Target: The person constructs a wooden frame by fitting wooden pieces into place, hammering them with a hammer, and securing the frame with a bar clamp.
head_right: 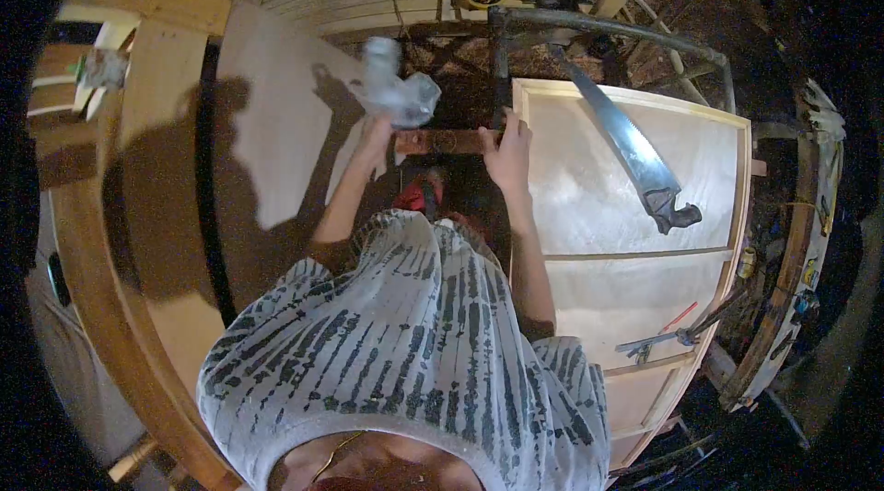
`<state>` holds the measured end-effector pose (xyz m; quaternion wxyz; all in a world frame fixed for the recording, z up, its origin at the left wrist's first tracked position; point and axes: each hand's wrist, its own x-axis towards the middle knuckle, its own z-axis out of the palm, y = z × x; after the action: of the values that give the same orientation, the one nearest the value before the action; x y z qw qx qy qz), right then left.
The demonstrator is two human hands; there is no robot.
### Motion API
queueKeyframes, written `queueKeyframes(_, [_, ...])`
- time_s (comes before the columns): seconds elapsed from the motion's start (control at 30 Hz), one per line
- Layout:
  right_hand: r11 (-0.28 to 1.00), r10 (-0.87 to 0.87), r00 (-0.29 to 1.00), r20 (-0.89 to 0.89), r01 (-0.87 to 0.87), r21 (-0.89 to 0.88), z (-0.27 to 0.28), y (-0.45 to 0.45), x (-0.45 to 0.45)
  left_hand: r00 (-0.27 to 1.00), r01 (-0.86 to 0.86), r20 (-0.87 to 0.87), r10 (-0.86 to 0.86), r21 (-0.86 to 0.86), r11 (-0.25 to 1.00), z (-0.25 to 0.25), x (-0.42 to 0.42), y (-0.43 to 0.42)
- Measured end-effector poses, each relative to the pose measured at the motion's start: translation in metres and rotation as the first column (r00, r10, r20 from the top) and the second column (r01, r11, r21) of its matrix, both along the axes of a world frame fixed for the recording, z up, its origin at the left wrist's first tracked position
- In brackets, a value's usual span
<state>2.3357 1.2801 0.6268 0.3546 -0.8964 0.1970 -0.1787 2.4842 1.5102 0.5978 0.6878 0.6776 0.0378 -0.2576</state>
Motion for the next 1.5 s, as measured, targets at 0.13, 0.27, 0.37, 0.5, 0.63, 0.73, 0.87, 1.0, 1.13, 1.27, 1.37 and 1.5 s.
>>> queueKeyframes(0.13, [0.923,-0.237,0.966,-0.103,0.19,-0.333,-0.028,-0.006,0.042,1.0,-0.02,-0.004,0.02,-0.156,0.988,0.006,0.121,-0.058])
queueKeyframes(0.27, [0.884,-0.354,0.903,-0.245,0.238,-0.402,-0.039,-0.011,0.062,0.999,-0.002,-0.051,-0.007,-0.176,0.984,-0.003,0.253,-0.142])
queueKeyframes(0.37, [0.882,-0.384,0.86,-0.337,0.233,-0.41,-0.045,-0.013,0.073,0.99,0.098,-0.071,-0.119,-0.252,0.963,-0.007,0.363,-0.208])
queueKeyframes(0.5, [0.88,-0.393,0.855,-0.339,0.244,-0.407,-0.039,-0.016,0.088,0.962,0.239,0.085,-0.258,0.187,0.953,-0.004,0.431,-0.263])
queueKeyframes(0.63, [0.879,-0.434,0.827,-0.357,0.302,-0.368,-0.04,-0.013,0.107,0.935,0.322,0.032,-0.354,0.341,0.883,-0.027,0.419,-0.252])
queueKeyframes(0.73, [0.872,-0.42,0.848,-0.322,0.279,-0.402,-0.034,-0.022,0.103,0.811,0.554,-0.094,-0.578,0.445,0.704,-0.134,0.399,-0.208])
queueKeyframes(0.87, [0.894,-0.394,0.871,-0.294,0.288,-0.344,-0.022,-0.027,0.103,0.567,0.721,-0.235,-0.79,0.605,0.338,-0.177,0.344,-0.113])
queueKeyframes(1.0, [0.895,-0.404,0.877,-0.261,0.319,-0.313,-0.016,-0.029,0.097,0.374,0.807,-0.415,-0.83,0.586,0.07,-0.192,0.312,-0.001])
queueKeyframes(1.13, [0.857,-0.495,0.861,-0.118,0.462,-0.228,-0.03,-0.029,0.091,0.365,0.824,-0.467,-0.805,0.565,0.046,-0.177,0.285,0.092])
queueKeyframes(1.27, [0.62,-0.776,0.63,0.005,0.765,-0.171,-0.024,-0.041,0.106,0.396,0.802,-0.413,-0.82,0.59,0.091,-0.174,0.289,0.108])
queueKeyframes(1.37, [0.483,-0.871,0.477,-0.122,0.875,-0.031,-0.023,-0.046,0.114,0.391,0.741,-0.208,-0.896,0.649,0.172,-0.187,0.328,0.069])
queueKeyframes(1.5, [0.411,-0.909,0.386,-0.16,0.894,-0.18,-0.025,-0.058,0.123,0.762,0.594,-0.049,-0.646,0.451,0.667,-0.159,0.372,-0.069])
